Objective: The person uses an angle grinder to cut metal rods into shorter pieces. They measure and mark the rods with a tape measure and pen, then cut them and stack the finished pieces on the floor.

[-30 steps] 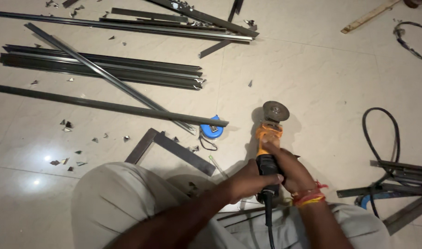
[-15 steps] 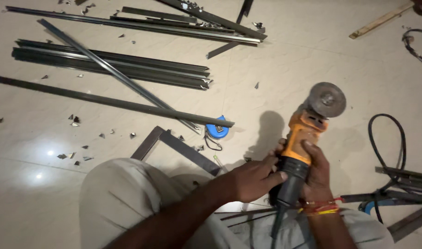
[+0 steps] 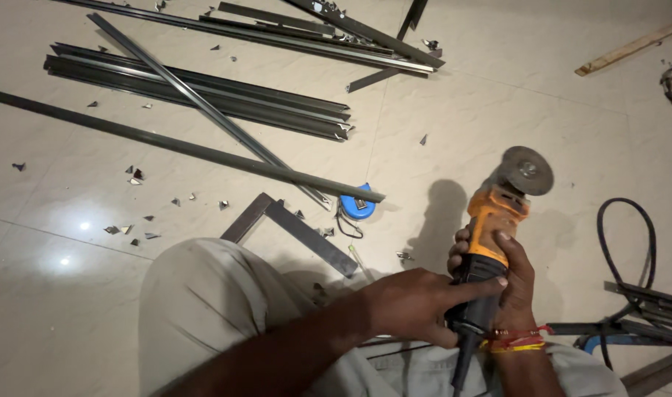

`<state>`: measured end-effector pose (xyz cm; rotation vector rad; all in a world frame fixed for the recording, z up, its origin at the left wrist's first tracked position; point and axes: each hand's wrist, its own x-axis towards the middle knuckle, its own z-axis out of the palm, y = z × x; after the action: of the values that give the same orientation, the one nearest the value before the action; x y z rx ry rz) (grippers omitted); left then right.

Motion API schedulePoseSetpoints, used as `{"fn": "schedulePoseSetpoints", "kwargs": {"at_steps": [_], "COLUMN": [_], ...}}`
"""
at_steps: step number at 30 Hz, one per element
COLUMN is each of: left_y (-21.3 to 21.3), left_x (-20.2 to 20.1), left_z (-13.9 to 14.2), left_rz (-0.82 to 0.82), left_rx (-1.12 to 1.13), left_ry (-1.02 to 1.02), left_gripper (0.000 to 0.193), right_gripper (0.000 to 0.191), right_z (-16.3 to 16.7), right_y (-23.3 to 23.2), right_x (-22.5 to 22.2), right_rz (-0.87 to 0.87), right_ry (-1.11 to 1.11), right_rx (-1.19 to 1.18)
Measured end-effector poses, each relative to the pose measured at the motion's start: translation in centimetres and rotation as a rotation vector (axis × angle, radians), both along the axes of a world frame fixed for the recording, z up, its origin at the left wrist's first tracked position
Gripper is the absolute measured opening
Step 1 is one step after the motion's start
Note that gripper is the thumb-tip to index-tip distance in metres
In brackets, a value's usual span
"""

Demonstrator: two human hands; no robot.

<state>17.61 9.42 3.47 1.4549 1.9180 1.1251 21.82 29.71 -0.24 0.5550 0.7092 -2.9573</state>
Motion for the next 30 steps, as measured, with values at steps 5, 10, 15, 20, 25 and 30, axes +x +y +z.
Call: {"fn": "schedulePoseSetpoints", "kwargs": {"at_steps": [5, 10, 15, 20, 25, 30], "left_y": [-0.3, -0.2, -2.7, -3.7, -4.2, -4.9], "left_x": [0.1, -1.7, -9.0, -12.8, -14.0, -14.0], "left_z": [-0.8, -1.2, -3.6, -8.0, -11.3, -11.4], "left_rz": [0.025, -0.029, 0.751, 1.000, 0.935, 0.890], "left_rx": [0.088, 0.030, -0.039, -0.346, -0.307, -0.255], "left_ry": [-0.132, -0.189, 0.147, 0.454, 0.577, 0.475], "left_gripper": [0.099, 0.101, 0.044, 0.044, 0.044, 0.047], "right_gripper": [0.042, 0.043, 0.040, 0.047, 0.056, 0.058], "right_z": [-1.3, -0.3, 3.3, 6.6, 7.6, 7.3], "right_y": [0.3, 0.4, 0.5, -0.3, -1.3, -1.8], "right_x": [-0.6, -0.8, -1.4, -2.5, -3.3, -3.9], "right_rz": [0.068, 0.028, 0.158, 0.276, 0.481, 0.559], "right_ry": [-0.042, -0.267, -0.290, -0.362, -0.466, -0.452], "right_rx": [0.074, 0.185, 0.642, 1.091, 1.363, 1.416]}}
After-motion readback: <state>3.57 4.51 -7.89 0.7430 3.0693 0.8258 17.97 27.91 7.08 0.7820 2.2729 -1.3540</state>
